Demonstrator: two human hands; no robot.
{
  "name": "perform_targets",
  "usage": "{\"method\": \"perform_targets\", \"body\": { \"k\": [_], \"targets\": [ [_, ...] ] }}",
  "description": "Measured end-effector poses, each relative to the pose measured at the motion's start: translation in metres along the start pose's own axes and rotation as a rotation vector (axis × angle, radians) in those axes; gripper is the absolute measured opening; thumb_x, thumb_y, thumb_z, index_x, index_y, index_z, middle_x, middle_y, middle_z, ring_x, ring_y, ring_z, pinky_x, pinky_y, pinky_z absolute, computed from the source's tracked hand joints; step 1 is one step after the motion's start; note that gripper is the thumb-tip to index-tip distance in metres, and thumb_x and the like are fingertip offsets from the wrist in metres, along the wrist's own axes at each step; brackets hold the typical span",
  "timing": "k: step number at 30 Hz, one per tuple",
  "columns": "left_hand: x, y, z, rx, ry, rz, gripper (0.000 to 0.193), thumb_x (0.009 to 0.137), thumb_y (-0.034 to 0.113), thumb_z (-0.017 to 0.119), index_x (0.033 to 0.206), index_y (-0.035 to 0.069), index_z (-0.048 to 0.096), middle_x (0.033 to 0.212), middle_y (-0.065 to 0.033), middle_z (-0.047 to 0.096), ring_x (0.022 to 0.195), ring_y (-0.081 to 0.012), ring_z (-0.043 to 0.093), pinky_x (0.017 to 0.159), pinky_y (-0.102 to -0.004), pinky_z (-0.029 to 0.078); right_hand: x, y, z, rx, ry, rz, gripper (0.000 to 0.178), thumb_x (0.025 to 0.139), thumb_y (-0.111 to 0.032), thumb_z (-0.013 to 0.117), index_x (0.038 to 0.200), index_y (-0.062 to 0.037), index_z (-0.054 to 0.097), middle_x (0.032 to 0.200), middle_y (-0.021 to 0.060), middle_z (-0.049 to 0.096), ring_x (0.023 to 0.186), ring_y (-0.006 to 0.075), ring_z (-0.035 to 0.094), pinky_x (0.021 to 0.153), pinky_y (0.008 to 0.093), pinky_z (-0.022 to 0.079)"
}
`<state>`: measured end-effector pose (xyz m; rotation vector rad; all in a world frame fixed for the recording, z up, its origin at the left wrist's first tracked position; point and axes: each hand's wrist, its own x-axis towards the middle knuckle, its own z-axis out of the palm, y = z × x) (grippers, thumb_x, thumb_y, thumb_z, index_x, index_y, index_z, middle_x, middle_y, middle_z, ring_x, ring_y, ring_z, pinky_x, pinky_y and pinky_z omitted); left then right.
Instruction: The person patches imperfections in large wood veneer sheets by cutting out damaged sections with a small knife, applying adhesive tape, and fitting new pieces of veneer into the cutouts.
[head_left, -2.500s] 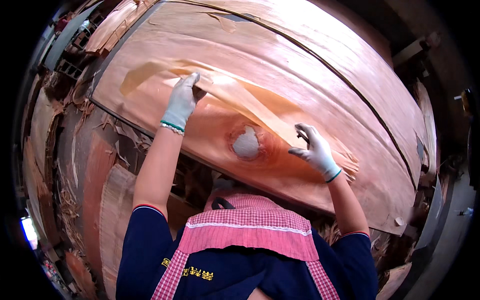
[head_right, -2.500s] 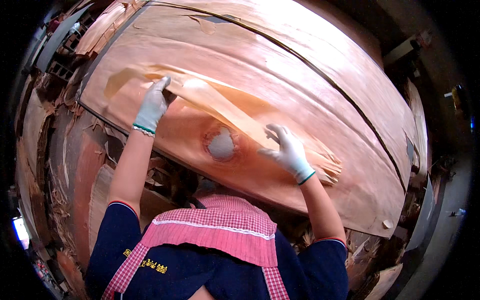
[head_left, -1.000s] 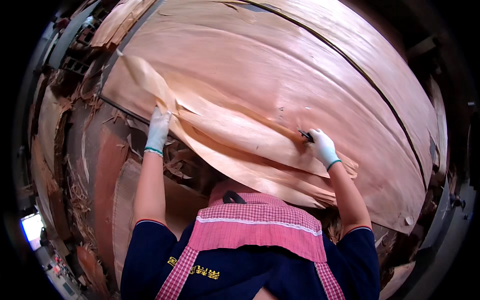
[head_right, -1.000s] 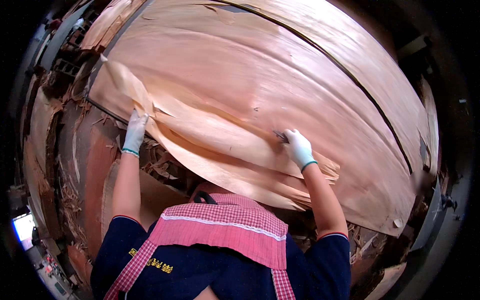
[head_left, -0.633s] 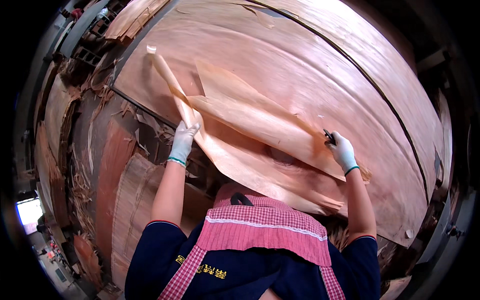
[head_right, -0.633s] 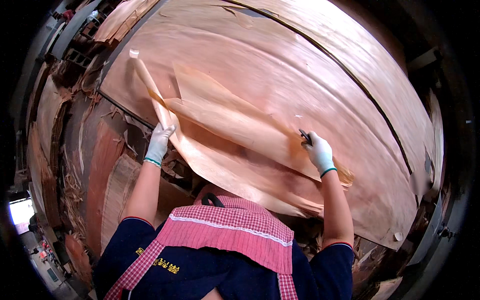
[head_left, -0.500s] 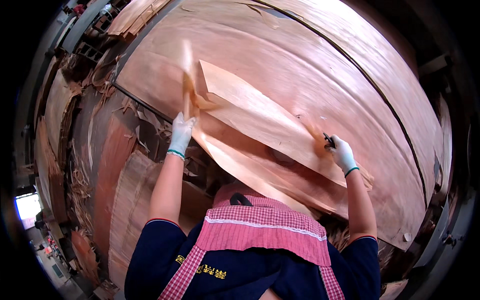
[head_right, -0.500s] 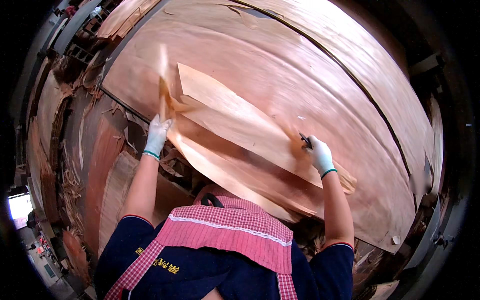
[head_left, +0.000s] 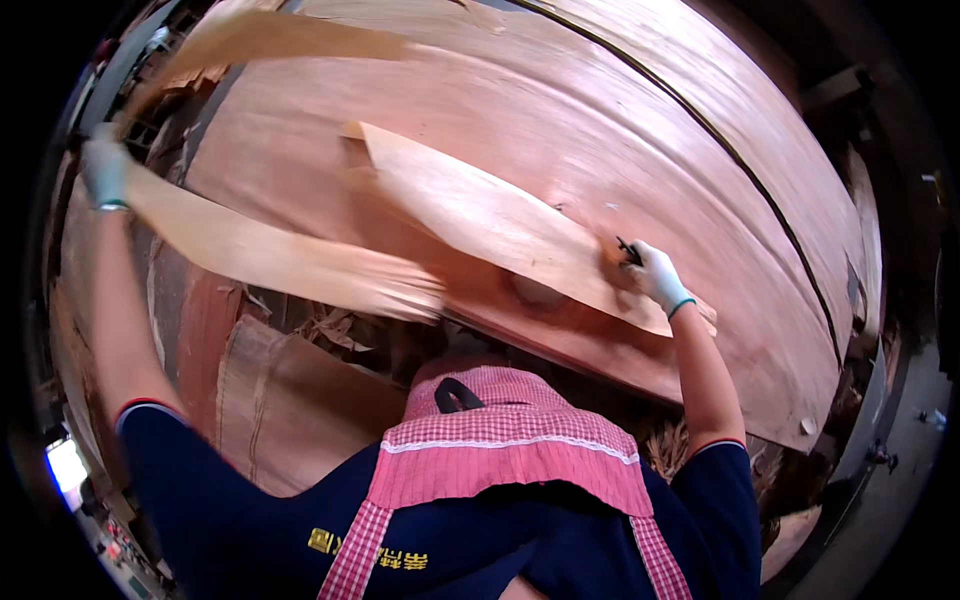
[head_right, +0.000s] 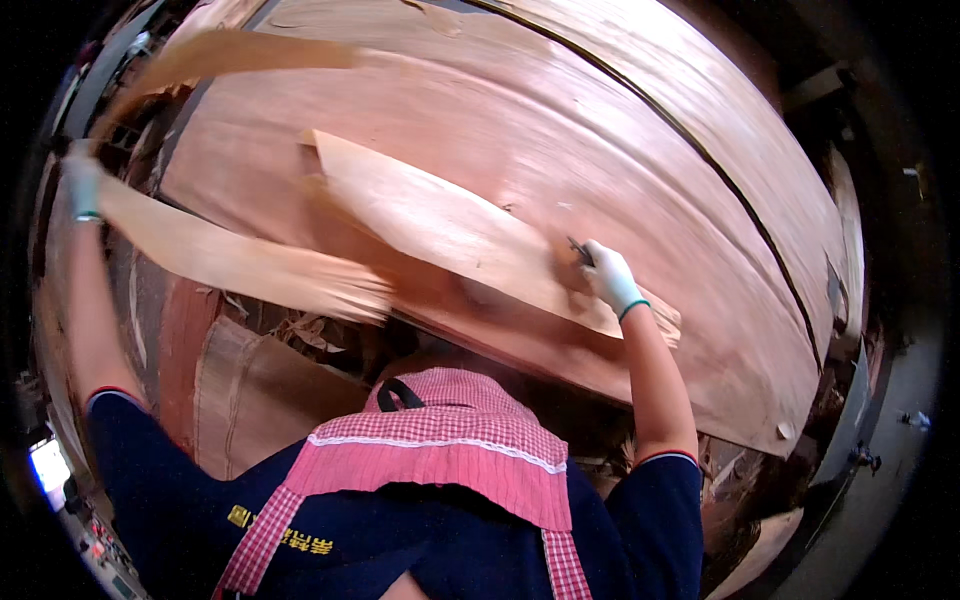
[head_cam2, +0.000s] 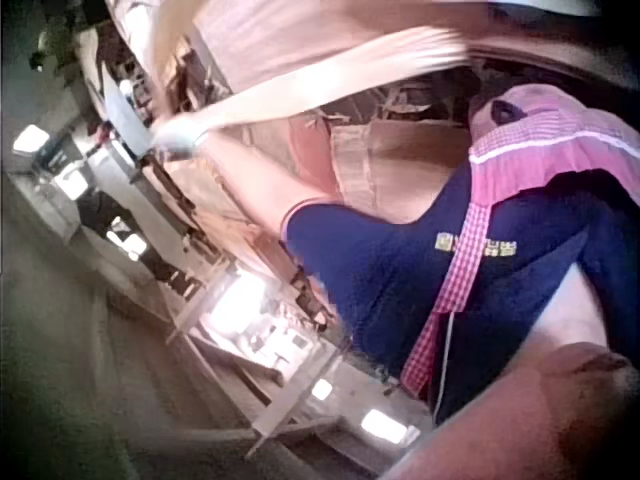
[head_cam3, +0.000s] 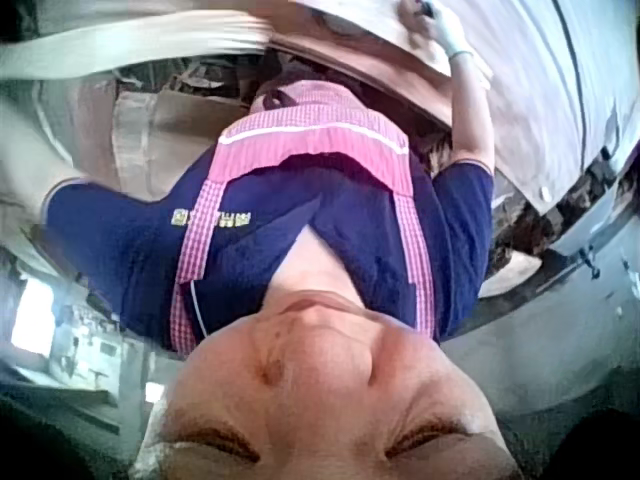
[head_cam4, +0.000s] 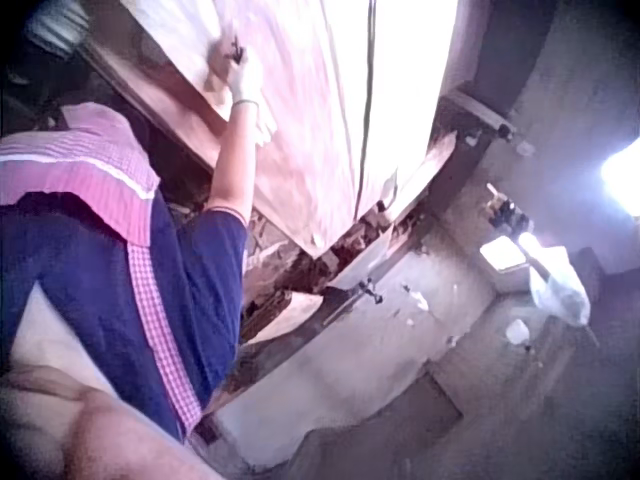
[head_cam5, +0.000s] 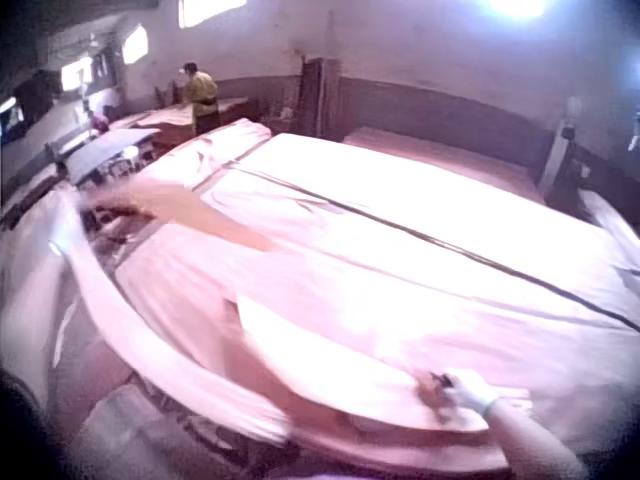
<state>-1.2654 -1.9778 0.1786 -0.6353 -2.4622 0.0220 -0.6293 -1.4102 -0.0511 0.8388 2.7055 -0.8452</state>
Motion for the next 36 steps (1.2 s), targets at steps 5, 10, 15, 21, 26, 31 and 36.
{"method": "perform_targets", "body": {
  "k": [5, 10, 15, 21, 26, 31, 36],
  "targets": [
    [0.058, 0.09, 0.03, -0.016, 0.056, -0.004, 0.032, 0.083, 0.018, 0.054, 0.111, 0.005, 0.062, 0.101, -0.0227, 0.063, 0.096, -0.0397, 0.06, 0.083, -0.048, 0.048, -0.006, -0.014, -0.001, -0.018, 0.006, -0.006, 0.019, 0.08, -0.005, 0.063, 0.098, -0.004, 0.058, 0.09, 0.0204, 0.067, 0.087, 0.0414, 0.062, 0.073, 0.0453, 0.049],
    [0.089, 0.241, 0.074, -0.158, 0.015, 0.133, 0.042, 0.083, 0.024, 0.06, 0.12, 0.006, 0.058, 0.114, -0.0221, 0.059, 0.107, -0.0386, 0.057, 0.091, -0.0484, 0.045, -0.028, -0.068, 0.005, -0.127, 0.124, 0.132, 0.023, 0.085, -0.023, 0.067, 0.092, -0.0058, 0.053, 0.082, 0.0216, 0.063, 0.08, 0.0439, 0.059, 0.067, 0.0501, 0.045],
    [0.071, 0.4, 0.085, -0.29, -0.011, 0.466, 0.054, 0.082, 0.031, 0.065, 0.129, 0.007, 0.054, 0.128, -0.0215, 0.056, 0.118, -0.0375, 0.053, 0.099, -0.0487, 0.043, -0.05, -0.077, -0.001, -0.171, 0.25, 0.148, 0.015, 0.088, -0.022, 0.062, 0.092, -0.0096, 0.053, 0.085, 0.015, 0.063, 0.081, 0.0383, 0.061, 0.068, 0.0479, 0.047],
    [-0.146, 0.473, 0.048, -0.747, -0.428, 1.233, 0.061, 0.08, 0.027, 0.072, 0.133, 0.007, 0.049, 0.116, -0.0181, 0.062, 0.112, -0.0331, 0.058, 0.106, -0.0486, 0.035, -0.085, -0.086, 0.004, -0.181, 0.364, 0.098, 0.013, 0.087, -0.019, 0.062, 0.089, -0.0105, 0.053, 0.084, 0.0122, 0.062, 0.076, 0.037, 0.061, 0.063, 0.0459, 0.048],
    [-0.191, 0.413, -0.038, -0.692, -0.946, 1.22, 0.007, 0.071, 0.012, 0.067, 0.076, 0.011, 0.062, 0.075, -0.0105, 0.066, 0.076, -0.0314, 0.064, 0.075, -0.0422, 0.05, -0.16, -0.092, -0.02, 0.043, 0.03, 0.113, 0.016, 0.083, -0.014, 0.066, 0.089, -0.006, 0.054, 0.084, 0.0145, 0.063, 0.078, 0.0379, 0.062, 0.066, 0.0441, 0.049],
    [-0.193, 0.427, -0.048, -0.763, -0.917, 1.084, 0.013, 0.07, 0.012, 0.068, 0.08, 0.01, 0.06, 0.071, -0.0097, 0.064, 0.073, -0.0299, 0.065, 0.072, -0.0421, 0.051, -0.152, -0.067, -0.033, 0.075, 0.091, 0.162, 0.017, 0.084, -0.015, 0.067, 0.092, -0.0047, 0.056, 0.088, 0.0185, 0.063, 0.085, 0.0394, 0.062, 0.071, 0.0436, 0.049],
    [-0.235, 0.505, -0.022, -0.084, -0.601, 0.846, 0.055, 0.082, 0.002, 0.055, 0.135, 0.013, 0.047, 0.126, -0.0114, 0.058, 0.12, -0.025, 0.054, 0.11, -0.0438, 0.033, -0.099, -0.01, -0.01, -0.158, 0.164, 0.143, 0.02, 0.086, -0.022, 0.064, 0.094, -0.0071, 0.054, 0.088, 0.0166, 0.063, 0.085, 0.0389, 0.061, 0.071, 0.0473, 0.047]
  ]
}}
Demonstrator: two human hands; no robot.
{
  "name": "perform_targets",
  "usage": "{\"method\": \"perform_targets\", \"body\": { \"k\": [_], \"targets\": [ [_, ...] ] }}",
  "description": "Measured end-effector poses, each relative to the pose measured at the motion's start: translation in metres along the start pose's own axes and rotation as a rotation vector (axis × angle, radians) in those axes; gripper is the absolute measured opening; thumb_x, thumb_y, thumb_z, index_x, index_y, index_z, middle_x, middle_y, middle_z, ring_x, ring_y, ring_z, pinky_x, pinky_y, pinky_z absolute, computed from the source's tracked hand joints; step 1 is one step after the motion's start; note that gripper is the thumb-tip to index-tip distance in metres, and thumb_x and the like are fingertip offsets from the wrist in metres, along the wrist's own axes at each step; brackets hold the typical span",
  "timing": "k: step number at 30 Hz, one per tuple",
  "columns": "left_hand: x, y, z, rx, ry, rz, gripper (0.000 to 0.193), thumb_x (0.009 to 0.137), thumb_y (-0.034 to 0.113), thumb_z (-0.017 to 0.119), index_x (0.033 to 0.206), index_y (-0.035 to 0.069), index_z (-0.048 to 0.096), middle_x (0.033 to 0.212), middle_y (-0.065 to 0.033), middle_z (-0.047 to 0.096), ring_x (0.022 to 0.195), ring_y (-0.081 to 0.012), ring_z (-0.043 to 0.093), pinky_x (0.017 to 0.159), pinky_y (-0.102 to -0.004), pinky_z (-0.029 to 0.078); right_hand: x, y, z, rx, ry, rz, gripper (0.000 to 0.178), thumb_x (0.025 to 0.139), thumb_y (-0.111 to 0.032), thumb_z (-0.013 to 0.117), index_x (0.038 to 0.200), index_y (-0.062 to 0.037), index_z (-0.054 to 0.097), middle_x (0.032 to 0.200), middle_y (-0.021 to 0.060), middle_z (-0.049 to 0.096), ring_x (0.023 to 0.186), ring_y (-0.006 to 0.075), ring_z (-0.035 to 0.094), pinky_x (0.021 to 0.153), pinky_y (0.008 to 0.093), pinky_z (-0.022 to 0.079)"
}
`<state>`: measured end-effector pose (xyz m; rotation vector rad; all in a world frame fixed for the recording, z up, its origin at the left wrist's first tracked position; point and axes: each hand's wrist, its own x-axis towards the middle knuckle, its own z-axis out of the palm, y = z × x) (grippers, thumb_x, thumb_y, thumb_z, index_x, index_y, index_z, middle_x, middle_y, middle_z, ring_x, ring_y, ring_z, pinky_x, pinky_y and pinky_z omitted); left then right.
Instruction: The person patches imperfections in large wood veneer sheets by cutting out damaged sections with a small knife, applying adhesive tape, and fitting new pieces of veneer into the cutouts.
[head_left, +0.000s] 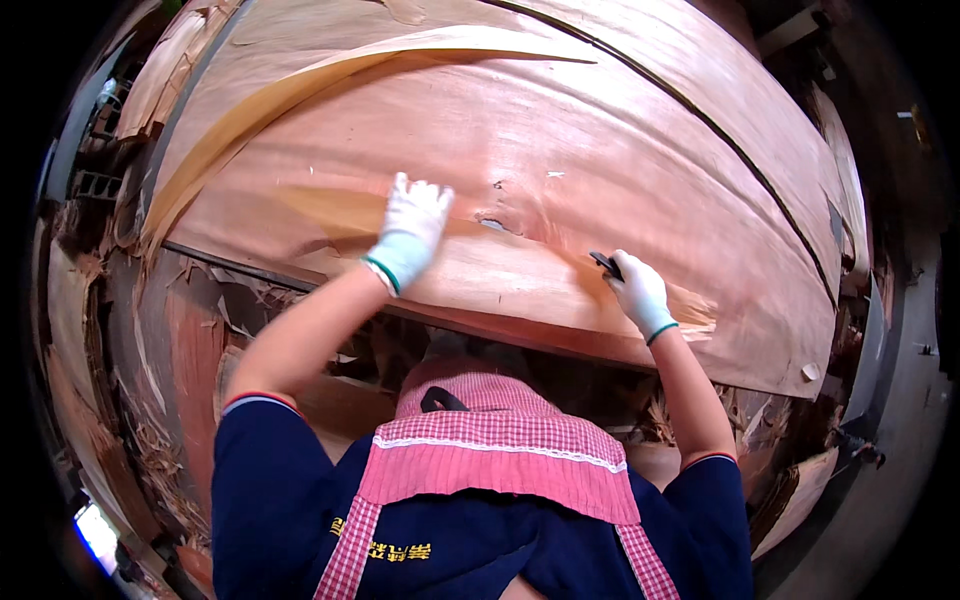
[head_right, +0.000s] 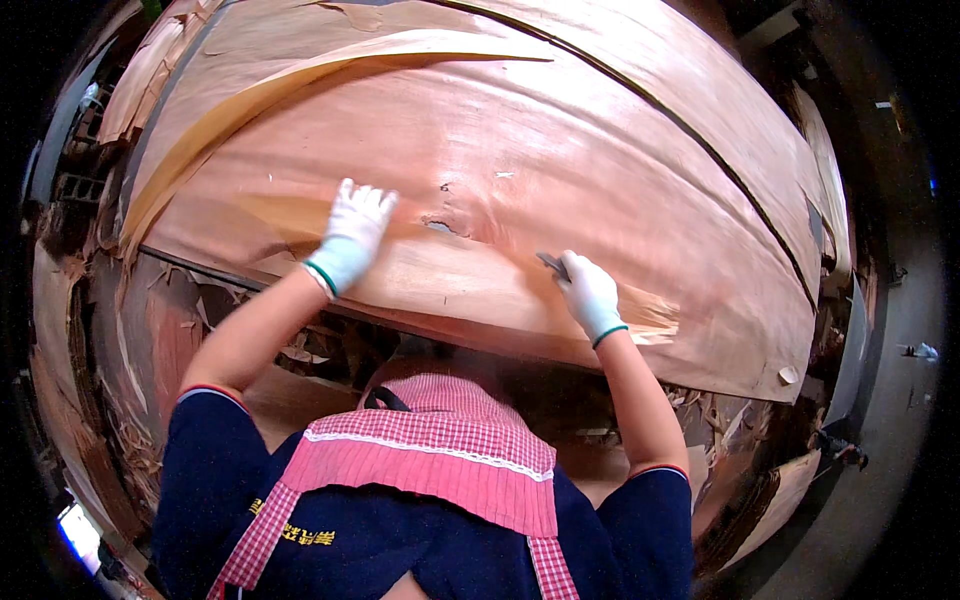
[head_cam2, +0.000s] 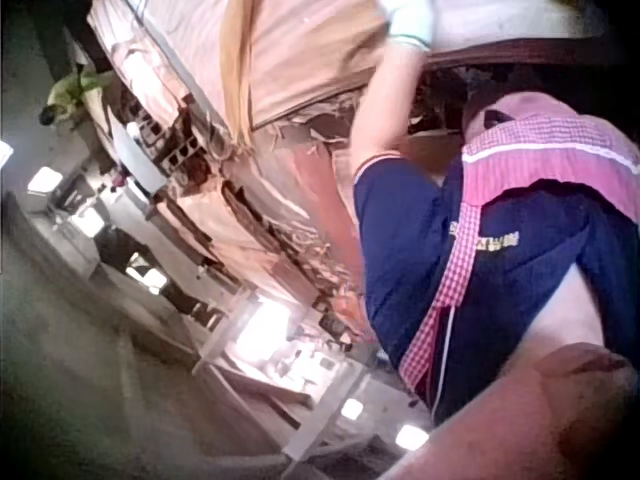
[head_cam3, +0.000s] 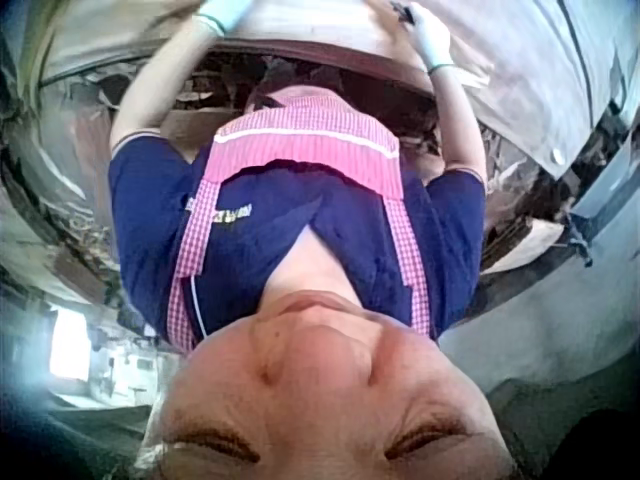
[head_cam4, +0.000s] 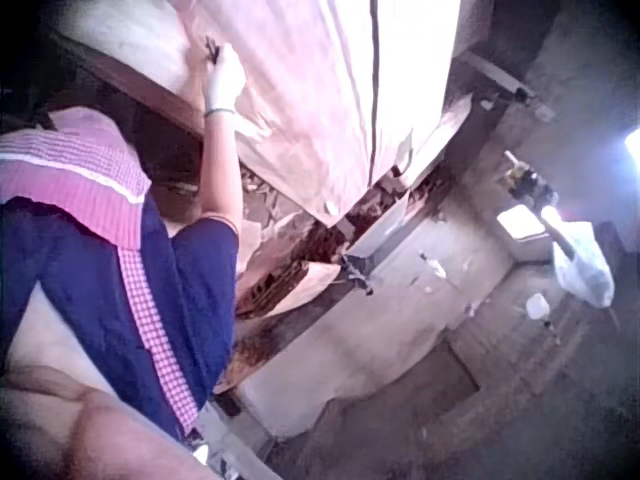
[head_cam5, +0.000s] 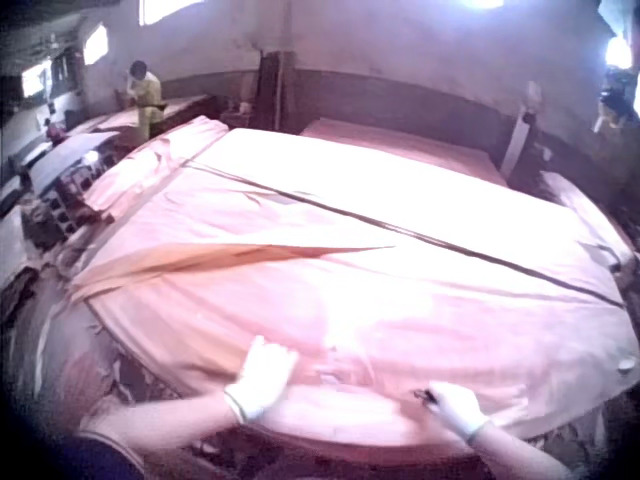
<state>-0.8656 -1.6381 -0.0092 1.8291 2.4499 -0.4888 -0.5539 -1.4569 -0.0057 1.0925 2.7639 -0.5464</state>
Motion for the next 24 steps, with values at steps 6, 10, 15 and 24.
{"method": "perform_targets", "body": {
  "k": [6, 10, 15, 24],
  "targets": [
    [-0.036, 0.12, 0.053, -0.497, 0.264, 0.049, 0.068, 0.089, 0.033, 0.056, 0.146, 0.004, 0.034, 0.154, -0.0136, 0.031, 0.142, -0.029, 0.03, 0.12, -0.0449, 0.013, 0.01, 0.012, 0.013, -0.03, -0.014, 0.002, 0.016, 0.088, -0.018, 0.062, 0.099, -0.008, 0.056, 0.095, 0.0163, 0.063, 0.087, 0.0373, 0.061, 0.073, 0.0459, 0.048],
    [-0.04, 0.136, 0.079, -0.561, 0.333, -0.005, 0.071, 0.087, 0.037, 0.059, 0.145, 0.002, 0.035, 0.151, -0.0186, 0.034, 0.14, -0.033, 0.032, 0.118, -0.0451, 0.017, -0.003, -0.003, 0.02, 0.391, 0.394, -0.107, 0.025, 0.093, -0.011, 0.057, 0.116, -0.0028, 0.056, 0.105, 0.0205, 0.059, 0.091, 0.0378, 0.061, 0.079, 0.0425, 0.05],
    [-0.041, 0.129, 0.082, -0.552, 0.332, -0.015, 0.067, 0.09, 0.037, 0.056, 0.145, 0.004, 0.036, 0.151, -0.0182, 0.034, 0.14, -0.0311, 0.032, 0.118, -0.0437, 0.016, -0.034, -0.011, 0.076, 0.429, 0.062, -0.087, 0.022, 0.096, -0.017, 0.051, 0.11, -0.0004, 0.055, 0.102, 0.0254, 0.054, 0.098, 0.0441, 0.053, 0.087, 0.0459, 0.045],
    [-0.077, -0.035, 0.148, -0.37, 0.547, -0.645, 0.046, 0.094, 0.015, 0.049, 0.138, 0.007, 0.045, 0.145, -0.013, 0.044, 0.136, -0.0287, 0.038, 0.117, -0.0421, 0.024, -0.034, -0.053, 0.072, -0.093, 0.066, -0.049, 0.021, 0.095, -0.026, 0.053, 0.103, -0.0069, 0.056, 0.098, 0.0192, 0.061, 0.072, 0.0391, 0.064, 0.061, 0.049, 0.052]
  ]
}}
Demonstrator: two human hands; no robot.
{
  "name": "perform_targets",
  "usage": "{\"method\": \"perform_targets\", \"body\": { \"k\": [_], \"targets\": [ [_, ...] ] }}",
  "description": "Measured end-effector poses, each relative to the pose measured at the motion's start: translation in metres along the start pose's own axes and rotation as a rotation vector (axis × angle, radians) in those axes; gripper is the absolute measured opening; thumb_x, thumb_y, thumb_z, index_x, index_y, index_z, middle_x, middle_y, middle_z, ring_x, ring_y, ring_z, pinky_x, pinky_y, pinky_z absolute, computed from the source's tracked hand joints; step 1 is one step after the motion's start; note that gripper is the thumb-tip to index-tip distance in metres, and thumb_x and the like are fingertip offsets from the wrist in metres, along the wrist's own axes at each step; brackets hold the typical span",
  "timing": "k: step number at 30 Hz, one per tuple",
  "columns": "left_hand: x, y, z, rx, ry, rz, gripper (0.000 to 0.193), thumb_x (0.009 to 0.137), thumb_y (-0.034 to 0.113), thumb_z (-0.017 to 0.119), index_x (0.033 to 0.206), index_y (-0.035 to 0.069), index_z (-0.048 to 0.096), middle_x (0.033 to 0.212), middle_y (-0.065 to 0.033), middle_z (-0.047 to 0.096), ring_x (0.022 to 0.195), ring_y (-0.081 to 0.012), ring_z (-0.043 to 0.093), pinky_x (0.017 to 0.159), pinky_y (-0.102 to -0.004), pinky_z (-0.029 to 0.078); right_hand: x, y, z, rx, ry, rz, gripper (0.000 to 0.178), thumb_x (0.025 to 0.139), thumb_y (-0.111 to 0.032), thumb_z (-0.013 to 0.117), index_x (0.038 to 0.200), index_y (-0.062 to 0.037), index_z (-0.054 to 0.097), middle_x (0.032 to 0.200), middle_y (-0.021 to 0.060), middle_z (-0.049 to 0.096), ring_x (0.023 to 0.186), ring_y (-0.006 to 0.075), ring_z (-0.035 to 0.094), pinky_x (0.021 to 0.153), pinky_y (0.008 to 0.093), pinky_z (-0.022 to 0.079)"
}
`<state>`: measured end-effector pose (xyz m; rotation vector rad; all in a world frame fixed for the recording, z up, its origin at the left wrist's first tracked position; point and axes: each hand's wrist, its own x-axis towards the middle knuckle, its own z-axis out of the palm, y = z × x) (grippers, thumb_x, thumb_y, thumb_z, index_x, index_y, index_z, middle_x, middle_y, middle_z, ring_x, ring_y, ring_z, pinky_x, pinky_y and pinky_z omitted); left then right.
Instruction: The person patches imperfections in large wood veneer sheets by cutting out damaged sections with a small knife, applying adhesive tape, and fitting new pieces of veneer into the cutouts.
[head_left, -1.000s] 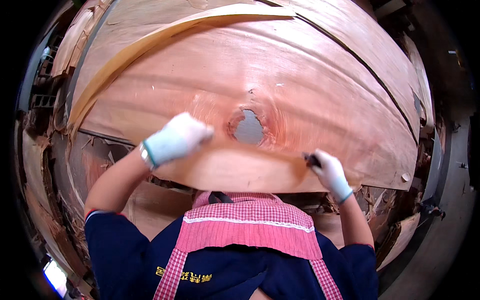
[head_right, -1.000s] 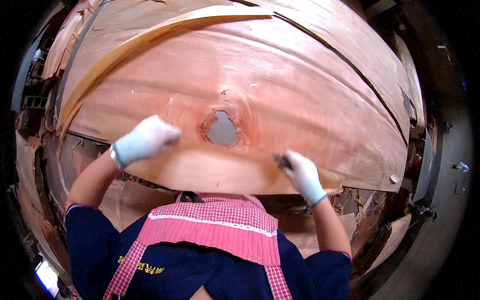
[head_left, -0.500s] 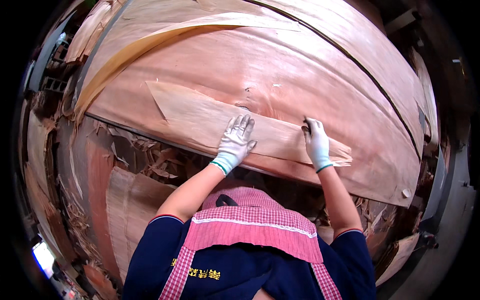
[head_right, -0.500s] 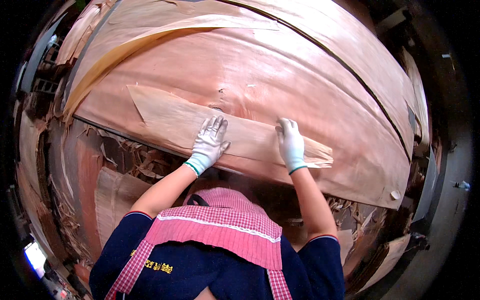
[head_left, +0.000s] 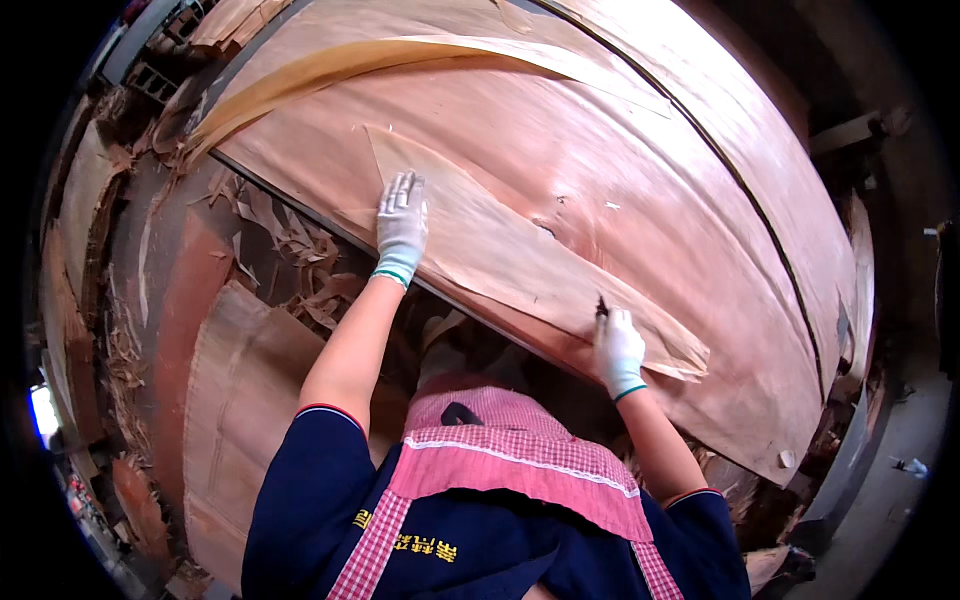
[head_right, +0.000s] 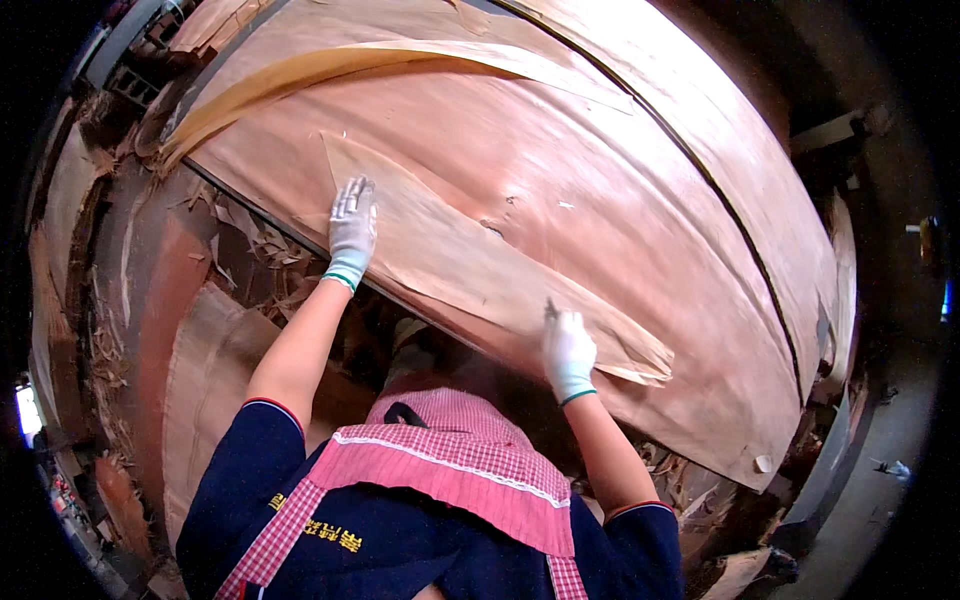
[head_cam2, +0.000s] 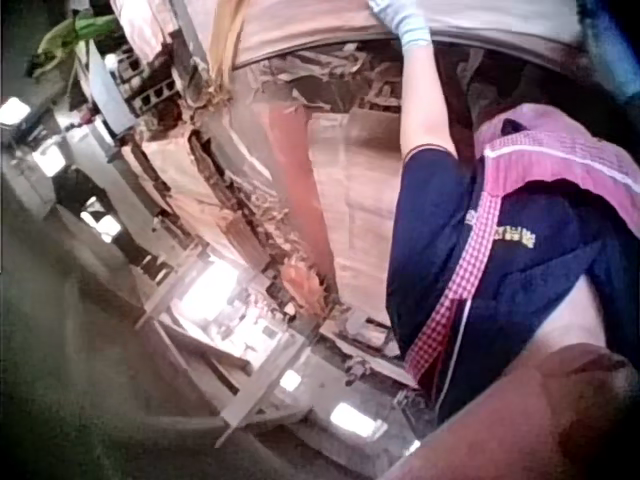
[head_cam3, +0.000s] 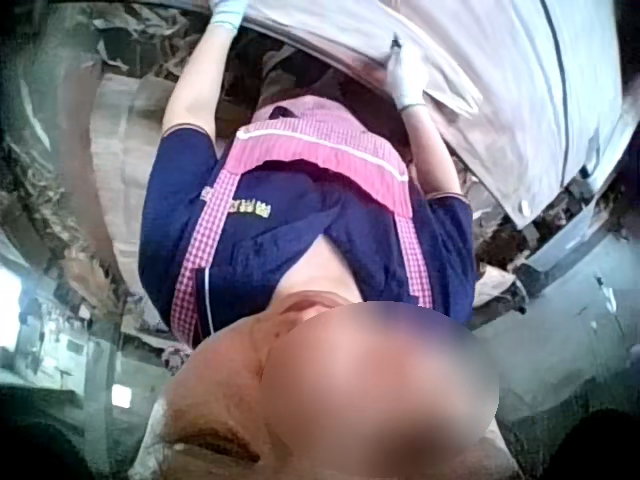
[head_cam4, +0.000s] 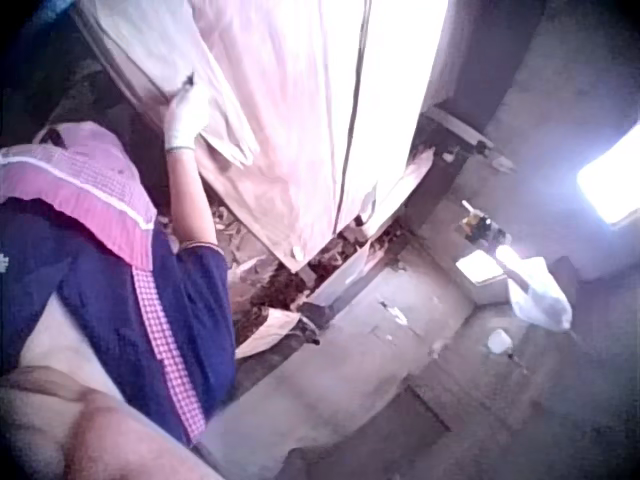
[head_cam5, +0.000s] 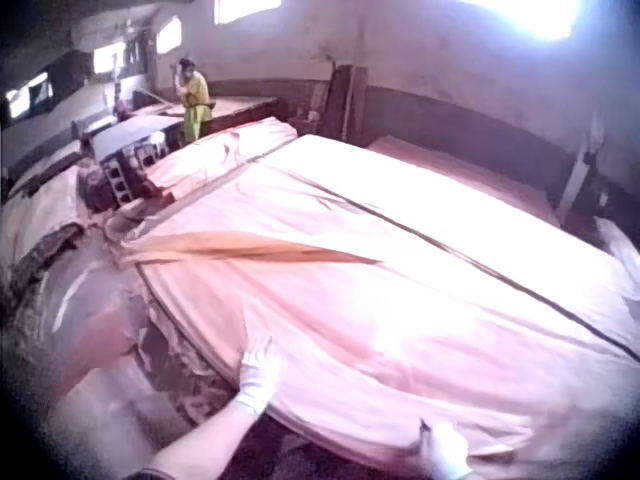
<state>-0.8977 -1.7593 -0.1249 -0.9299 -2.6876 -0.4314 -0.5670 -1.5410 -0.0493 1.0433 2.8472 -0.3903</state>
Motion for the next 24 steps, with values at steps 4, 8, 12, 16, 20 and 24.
{"method": "perform_targets", "body": {
  "k": [4, 8, 12, 16, 20, 24],
  "targets": [
    [0.0, 0.003, 0.012, -0.125, 0.056, 0.023, 0.048, 0.091, 0.012, 0.051, 0.138, 0.007, 0.044, 0.139, -0.0127, 0.05, 0.133, -0.0298, 0.043, 0.115, -0.0431, 0.029, 0.045, -0.112, 0.005, -0.021, -0.197, -0.224, 0.02, 0.089, -0.023, 0.057, 0.099, -0.006, 0.055, 0.069, 0.0184, 0.066, 0.062, 0.0378, 0.067, 0.055, 0.0486, 0.052],
    [0.004, 0.013, 0.015, -0.167, 0.023, -0.058, 0.061, 0.088, 0.009, 0.052, 0.146, 0.01, 0.033, 0.14, -0.0116, 0.049, 0.132, -0.028, 0.044, 0.114, -0.0425, 0.031, 0.111, -0.229, 0.044, 0.065, -0.174, -0.223, 0.018, 0.088, -0.018, 0.052, 0.095, -0.0013, 0.054, 0.072, 0.0218, 0.068, 0.066, 0.0391, 0.068, 0.059, 0.0486, 0.054],
    [0.008, -0.004, 0.029, -0.014, -0.013, 0.069, 0.063, 0.087, 0.01, 0.051, 0.147, 0.014, 0.033, 0.144, -0.0073, 0.046, 0.134, -0.0229, 0.043, 0.115, -0.0381, 0.031, 0.147, -0.273, 0.053, 0.092, -0.118, -0.185, 0.017, 0.088, -0.013, 0.049, 0.097, -0.0005, 0.057, 0.074, 0.0205, 0.068, 0.07, 0.0377, 0.069, 0.061, 0.0466, 0.055],
    [0.004, 0.003, 0.017, -0.153, 0.035, 0.012, 0.055, 0.089, 0.03, 0.059, 0.14, 0.014, 0.047, 0.143, -0.0095, 0.047, 0.134, -0.0264, 0.041, 0.115, -0.0414, 0.029, 0.072, -0.181, 0.066, 0.051, -0.145, -0.297, 0.013, 0.087, -0.015, 0.051, 0.093, -0.0038, 0.055, 0.063, 0.0192, 0.065, 0.056, 0.036, 0.066, 0.049, 0.0465, 0.052],
    [0.007, 0.004, 0.01, -0.079, -0.009, 0.049, 0.055, 0.088, 0.039, 0.062, 0.137, 0.016, 0.051, 0.142, -0.0126, 0.047, 0.133, -0.0312, 0.04, 0.114, -0.0439, 0.028, 0.017, -0.038, 0.015, -0.117, -0.28, -0.343, 0.015, 0.087, -0.02, 0.053, 0.092, -0.0054, 0.055, 0.061, 0.0174, 0.063, 0.05, 0.0366, 0.062, 0.044, 0.0494, 0.048],
    [0.006, 0.002, 0.01, -0.064, -0.028, 0.024, 0.053, 0.089, 0.038, 0.061, 0.138, 0.02, 0.051, 0.144, -0.0123, 0.045, 0.135, -0.03, 0.039, 0.115, -0.0437, 0.026, 0.018, 0.143, -0.083, -0.358, -0.439, -0.309, 0.021, 0.089, -0.027, 0.057, 0.1, -0.0091, 0.058, 0.066, 0.0135, 0.065, 0.057, 0.0328, 0.066, 0.051, 0.0465, 0.051]
  ]
}}
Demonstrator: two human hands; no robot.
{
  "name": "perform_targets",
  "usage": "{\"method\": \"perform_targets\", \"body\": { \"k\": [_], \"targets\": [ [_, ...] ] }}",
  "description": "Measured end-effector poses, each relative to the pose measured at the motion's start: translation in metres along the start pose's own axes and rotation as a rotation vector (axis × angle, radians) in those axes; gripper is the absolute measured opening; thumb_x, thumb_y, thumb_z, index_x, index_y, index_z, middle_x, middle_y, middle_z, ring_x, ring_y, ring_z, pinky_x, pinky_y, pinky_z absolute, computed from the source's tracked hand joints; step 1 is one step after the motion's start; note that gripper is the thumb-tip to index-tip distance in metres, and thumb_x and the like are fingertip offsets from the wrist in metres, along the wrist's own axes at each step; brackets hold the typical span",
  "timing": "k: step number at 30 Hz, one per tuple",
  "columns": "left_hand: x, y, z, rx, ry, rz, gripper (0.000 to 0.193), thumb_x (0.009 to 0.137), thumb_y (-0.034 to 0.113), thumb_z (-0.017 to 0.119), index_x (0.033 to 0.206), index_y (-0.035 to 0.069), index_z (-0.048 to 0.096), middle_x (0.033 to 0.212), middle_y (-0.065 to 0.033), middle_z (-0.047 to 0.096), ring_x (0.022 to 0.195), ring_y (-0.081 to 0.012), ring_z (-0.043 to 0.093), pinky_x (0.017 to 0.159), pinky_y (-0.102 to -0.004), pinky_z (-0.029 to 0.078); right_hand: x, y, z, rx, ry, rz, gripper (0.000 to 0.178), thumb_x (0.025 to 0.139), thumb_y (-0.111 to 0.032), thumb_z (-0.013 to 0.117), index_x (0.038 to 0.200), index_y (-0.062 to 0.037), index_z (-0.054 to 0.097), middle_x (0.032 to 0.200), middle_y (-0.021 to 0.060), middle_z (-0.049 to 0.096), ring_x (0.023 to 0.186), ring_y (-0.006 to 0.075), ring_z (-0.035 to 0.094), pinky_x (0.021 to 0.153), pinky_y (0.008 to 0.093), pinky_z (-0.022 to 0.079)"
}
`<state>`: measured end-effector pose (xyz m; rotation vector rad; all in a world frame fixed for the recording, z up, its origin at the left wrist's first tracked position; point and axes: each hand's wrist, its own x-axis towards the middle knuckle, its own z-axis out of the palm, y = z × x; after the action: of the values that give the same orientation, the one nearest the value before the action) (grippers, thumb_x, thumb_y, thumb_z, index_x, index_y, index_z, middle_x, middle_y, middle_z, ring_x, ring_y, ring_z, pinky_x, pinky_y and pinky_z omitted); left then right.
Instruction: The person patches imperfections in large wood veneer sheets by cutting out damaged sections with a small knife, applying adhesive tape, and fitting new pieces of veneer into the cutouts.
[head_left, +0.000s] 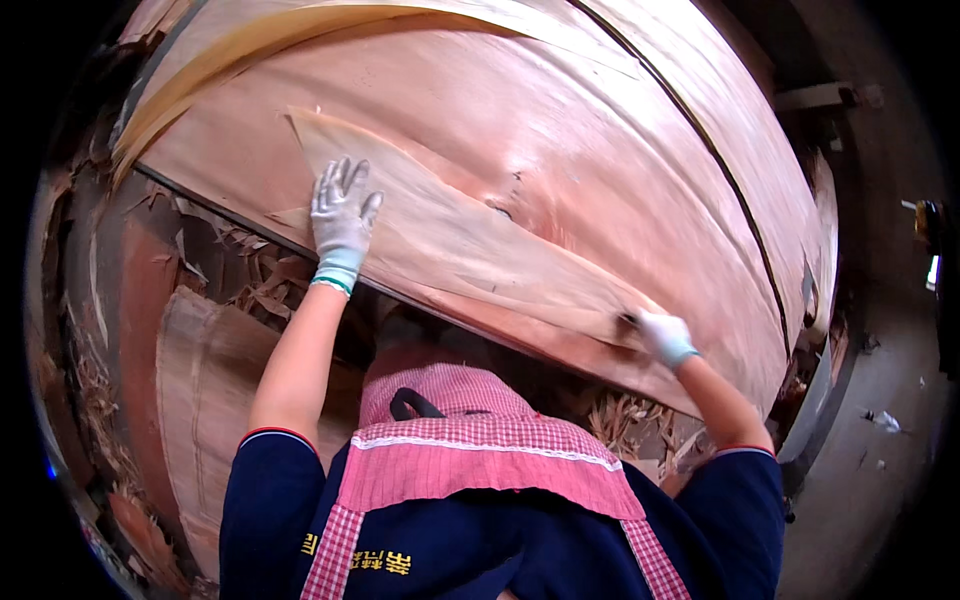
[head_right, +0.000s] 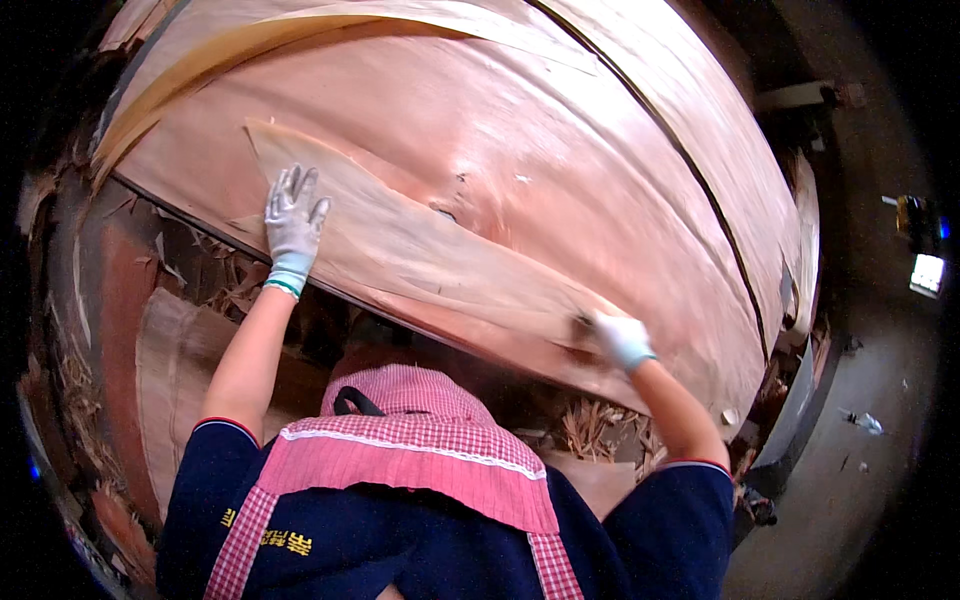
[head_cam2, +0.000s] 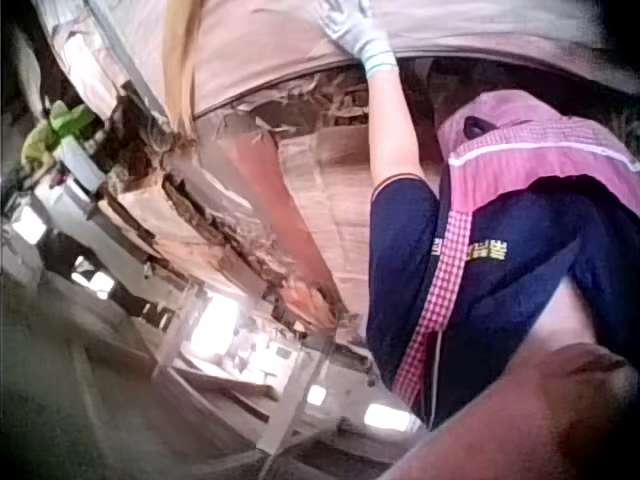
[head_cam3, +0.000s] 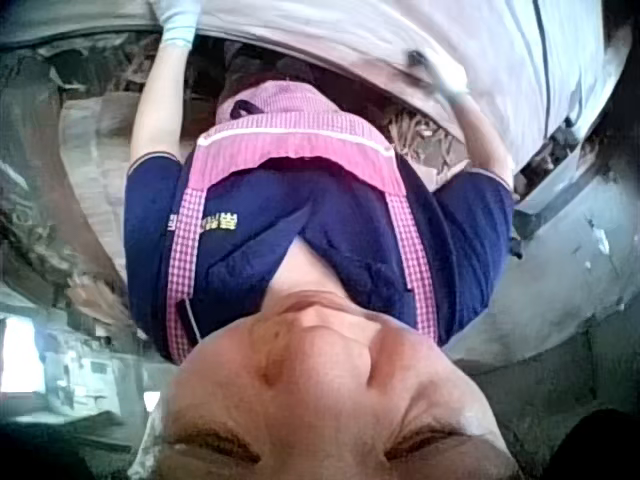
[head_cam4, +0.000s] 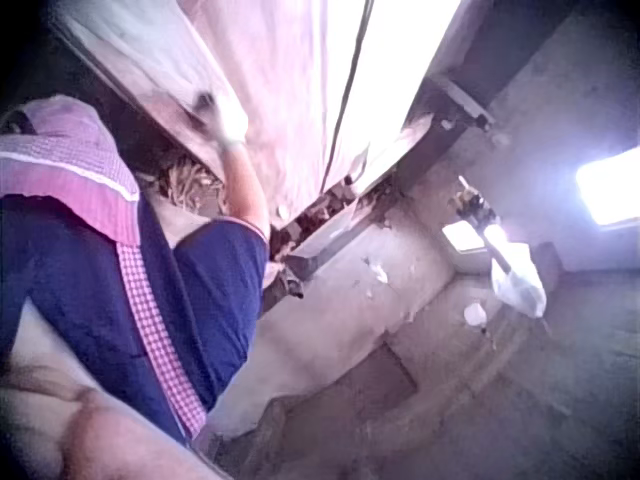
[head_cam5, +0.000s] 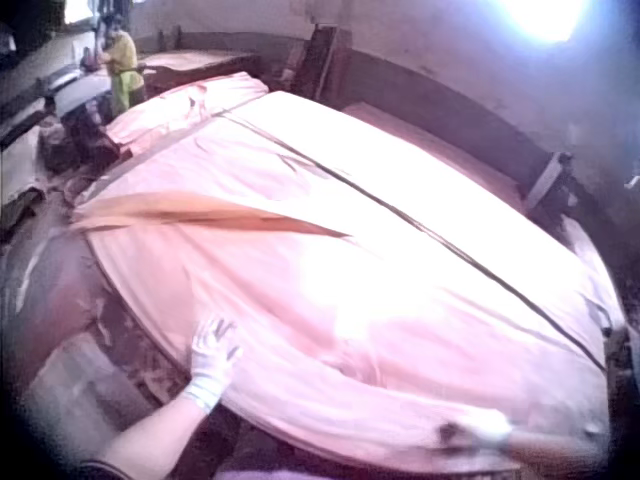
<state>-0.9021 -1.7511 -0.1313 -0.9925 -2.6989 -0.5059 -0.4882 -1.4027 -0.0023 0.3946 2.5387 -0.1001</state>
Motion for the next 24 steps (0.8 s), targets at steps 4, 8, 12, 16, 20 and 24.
{"method": "perform_targets", "body": {
  "k": [4, 8, 12, 16, 20, 24],
  "targets": [
    [-0.001, -0.004, 0.0, 0.119, -0.151, -0.027, 0.064, 0.093, 0.047, 0.052, 0.15, 0.026, 0.03, 0.154, -0.0058, 0.033, 0.141, -0.0234, 0.031, 0.119, -0.0389, 0.019, 0.039, -0.031, -0.022, 0.153, 0.22, -0.027, 0.017, 0.092, -0.028, 0.058, 0.094, -0.0121, 0.061, 0.079, 0.016, 0.066, 0.073, 0.0347, 0.066, 0.059, 0.0448, 0.052],
    [0.011, 0.003, -0.025, -0.178, -0.239, -0.207, 0.085, 0.081, 0.041, 0.071, 0.151, 0.021, 0.027, 0.147, -0.0075, 0.043, 0.135, -0.0271, 0.04, 0.116, -0.042, 0.025, 0.185, -0.182, -0.089, 0.323, 0.239, -0.047, 0.016, 0.091, -0.022, 0.053, 0.1, -0.0086, 0.054, 0.083, 0.0179, 0.066, 0.078, 0.0395, 0.064, 0.065, 0.0487, 0.05],
    [0.025, 0.007, -0.042, -0.252, -0.258, -0.243, 0.1, 0.069, 0.026, 0.083, 0.151, 0.019, 0.025, 0.144, -0.0077, 0.046, 0.131, -0.0281, 0.043, 0.114, -0.0423, 0.03, 0.273, -0.296, -0.131, 0.163, 0.394, -0.393, 0.012, 0.086, -0.017, 0.053, 0.093, -0.0086, 0.06, 0.081, 0.0157, 0.068, 0.075, 0.0342, 0.069, 0.062, 0.0456, 0.054],
    [0.024, 0.013, -0.037, 0.014, -0.355, -0.125, 0.092, 0.072, 0.011, 0.078, 0.15, 0.02, 0.03, 0.144, -0.0057, 0.042, 0.13, -0.0227, 0.041, 0.111, -0.0366, 0.035, 0.279, -0.295, -0.121, 0.052, 0.394, -0.417, 0.011, 0.087, -0.016, 0.054, 0.093, -0.009, 0.059, 0.08, 0.0125, 0.069, 0.073, 0.0305, 0.069, 0.061, 0.0431, 0.055],
    [0.013, -0.002, -0.027, -0.149, -0.177, -0.095, 0.077, 0.073, 0.041, 0.076, 0.14, 0.016, 0.046, 0.137, -0.0076, 0.05, 0.128, -0.0265, 0.044, 0.107, -0.0387, 0.037, 0.195, -0.172, -0.064, 0.163, 0.432, -0.248, 0.011, 0.088, -0.017, 0.054, 0.093, -0.0075, 0.055, 0.075, 0.015, 0.066, 0.062, 0.0345, 0.066, 0.054, 0.0471, 0.052],
    [0.017, 0.01, -0.035, -0.143, -0.186, -0.085, 0.075, 0.073, 0.041, 0.077, 0.138, 0.014, 0.05, 0.135, -0.0083, 0.051, 0.125, -0.0273, 0.046, 0.107, -0.0377, 0.037, 0.015, -0.086, 0.076, 0.169, 0.372, 0.334, 0.019, 0.093, -0.025, 0.055, 0.092, -0.0063, 0.054, 0.071, 0.0185, 0.063, 0.058, 0.0391, 0.062, 0.052, 0.0501, 0.049]
  ]
}}
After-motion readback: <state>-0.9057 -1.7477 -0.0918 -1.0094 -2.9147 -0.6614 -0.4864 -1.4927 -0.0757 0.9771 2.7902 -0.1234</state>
